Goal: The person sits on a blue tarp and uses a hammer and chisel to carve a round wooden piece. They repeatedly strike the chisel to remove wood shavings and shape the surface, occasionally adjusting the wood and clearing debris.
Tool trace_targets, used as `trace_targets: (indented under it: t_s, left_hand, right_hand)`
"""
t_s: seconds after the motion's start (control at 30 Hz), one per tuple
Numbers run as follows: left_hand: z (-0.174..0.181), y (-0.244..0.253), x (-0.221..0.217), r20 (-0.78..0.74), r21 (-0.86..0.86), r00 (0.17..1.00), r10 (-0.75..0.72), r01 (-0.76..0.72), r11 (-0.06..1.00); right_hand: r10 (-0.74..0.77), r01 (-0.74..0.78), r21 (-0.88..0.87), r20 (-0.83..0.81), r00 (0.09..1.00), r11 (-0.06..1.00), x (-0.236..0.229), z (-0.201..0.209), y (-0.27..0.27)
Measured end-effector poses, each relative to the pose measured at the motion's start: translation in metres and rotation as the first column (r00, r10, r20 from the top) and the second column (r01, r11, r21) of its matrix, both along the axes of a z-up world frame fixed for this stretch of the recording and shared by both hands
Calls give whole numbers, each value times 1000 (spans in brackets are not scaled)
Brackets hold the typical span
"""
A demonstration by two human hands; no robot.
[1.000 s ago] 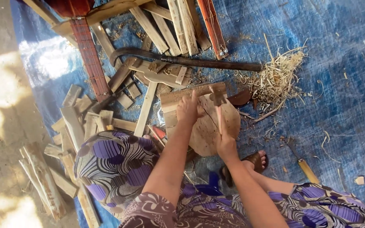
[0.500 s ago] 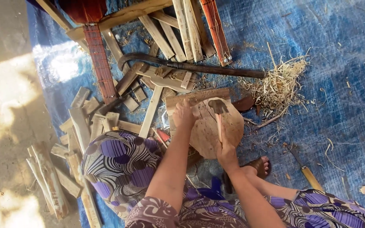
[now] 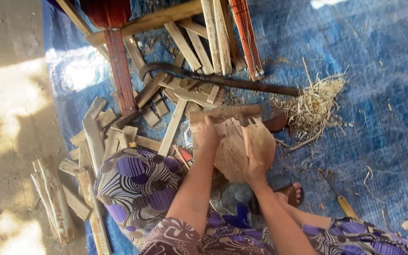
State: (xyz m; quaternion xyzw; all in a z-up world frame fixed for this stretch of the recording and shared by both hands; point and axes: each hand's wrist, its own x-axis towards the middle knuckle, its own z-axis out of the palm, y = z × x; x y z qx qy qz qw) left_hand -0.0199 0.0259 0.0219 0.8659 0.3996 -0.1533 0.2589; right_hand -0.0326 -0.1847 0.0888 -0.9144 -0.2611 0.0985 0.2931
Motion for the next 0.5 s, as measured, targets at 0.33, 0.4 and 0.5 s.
trace_targets:
  t_s: [0.33,0.4,0.5]
  left_hand:
    - [-27,-5,1,6,30,999,52,-52,998]
    - [-36,-10,2,69,64,995,65,-69,996]
    - [-38,-9,7,84,137,995,45,-56,989]
  right_hand:
    - [-18,-21,263,145,989,965,-24,35,12]
    - [22,-30,264,31,999,964,-23,27,13]
    - [4,-15,246,45,999,969,-5,-12,3]
